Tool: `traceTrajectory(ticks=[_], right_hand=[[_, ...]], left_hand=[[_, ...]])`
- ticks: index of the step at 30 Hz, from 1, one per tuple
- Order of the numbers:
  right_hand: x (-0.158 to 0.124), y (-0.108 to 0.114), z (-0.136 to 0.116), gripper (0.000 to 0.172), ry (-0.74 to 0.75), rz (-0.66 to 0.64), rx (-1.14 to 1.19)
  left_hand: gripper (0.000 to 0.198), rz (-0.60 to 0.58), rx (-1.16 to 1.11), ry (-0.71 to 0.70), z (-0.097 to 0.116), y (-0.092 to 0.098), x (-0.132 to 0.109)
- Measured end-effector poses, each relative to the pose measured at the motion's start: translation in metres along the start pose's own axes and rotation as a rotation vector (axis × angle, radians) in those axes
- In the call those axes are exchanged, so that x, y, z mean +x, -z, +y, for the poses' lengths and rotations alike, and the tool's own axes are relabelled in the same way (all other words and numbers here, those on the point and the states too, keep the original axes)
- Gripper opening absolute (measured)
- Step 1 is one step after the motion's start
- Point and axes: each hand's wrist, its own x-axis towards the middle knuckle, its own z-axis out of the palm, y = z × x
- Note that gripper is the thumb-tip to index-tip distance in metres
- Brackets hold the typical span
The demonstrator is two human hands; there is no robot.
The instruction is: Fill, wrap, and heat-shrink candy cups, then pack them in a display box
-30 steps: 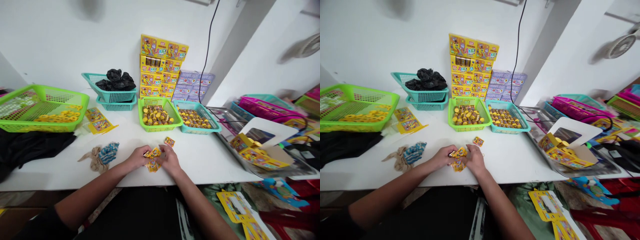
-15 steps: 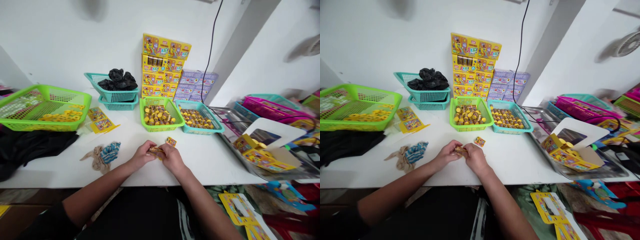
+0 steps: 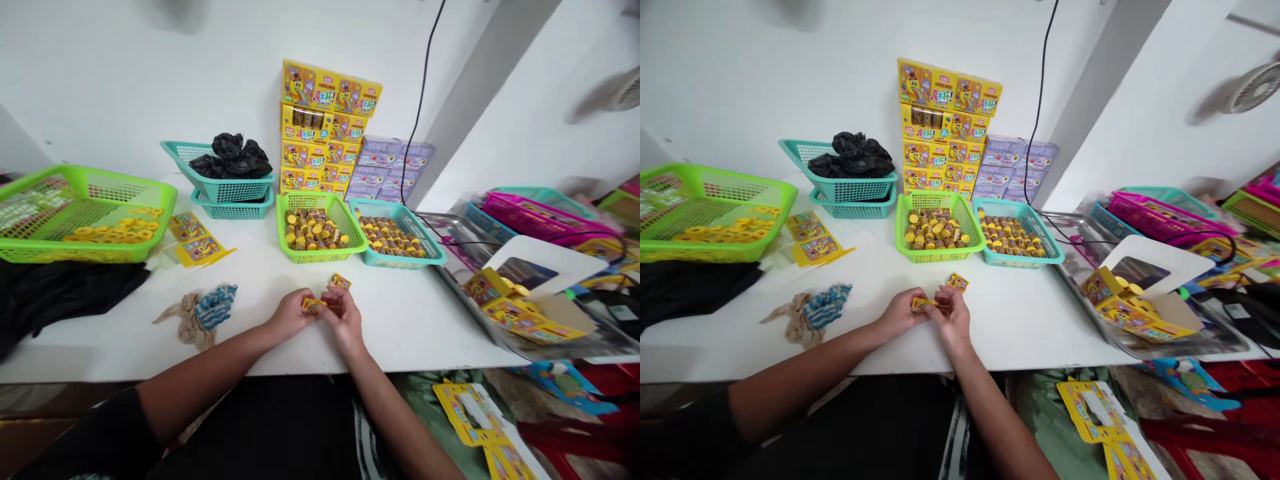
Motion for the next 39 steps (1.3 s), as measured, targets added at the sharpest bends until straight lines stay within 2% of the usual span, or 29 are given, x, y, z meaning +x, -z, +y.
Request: traceTrajectory(ticks=[3,7,9,12,14,17,21,24,27,32,36,39], right_hand=[[-0.001,-0.012,-0.005,0.039,-0.019,0.098,0.138],[0.004,-0.023,-0.010,0.039,0.048,0.030,0.240],[0.005,-0.024,-0.009,0.044,0.056,-0.004,0.218],[0.007,-0.025,-0.006,0.054,-0.003,0.015,0.148],[0.008,-0.025,-0.005,0.055,-0.004,-0.013,0.118],[0.009,-0.026,-0.005,0.053,0.000,-0.060,0.140],[0.011,-0.024,-0.009,0.046,-0.050,0.105,0.116],[0.010,-0.025,-0.010,0.040,0.003,0.088,0.009],[0.013,-0.027,-0.007,0.035,-0.020,0.103,-0.031],[0.015,-0.027,-0.006,0.036,-0.043,0.132,0.052],[0.006,-0.033,-0.013,0.034,-0.017,0.038,0.086],[0.002,-0.033,-0.014,0.033,-0.034,0.071,0.061]], left_hand=[[0.022,-0.003,-0.074,0.015,0.003,-0.006,0.000],[0.021,0.022,-0.136,-0.046,0.005,-0.012,0.002],[0.020,0.058,-0.138,-0.032,0.005,-0.012,0.003],[0.021,0.114,-0.106,0.013,0.003,-0.012,0.002],[0.020,0.149,-0.049,-0.024,0.002,-0.012,0.002],[0.020,0.177,0.010,-0.058,0.001,-0.011,0.002],[0.014,0.181,0.050,0.004,0.001,-0.009,0.002],[0.010,0.230,0.119,-0.007,0.001,-0.009,0.001],[0.010,0.265,0.181,-0.019,0.000,-0.009,0.001],[0.019,0.221,0.148,0.007,0.001,-0.008,0.001],[0.019,0.203,0.119,-0.092,0.001,-0.009,-0.001],[0.017,0.134,0.095,-0.176,-0.001,-0.011,-0.003]])
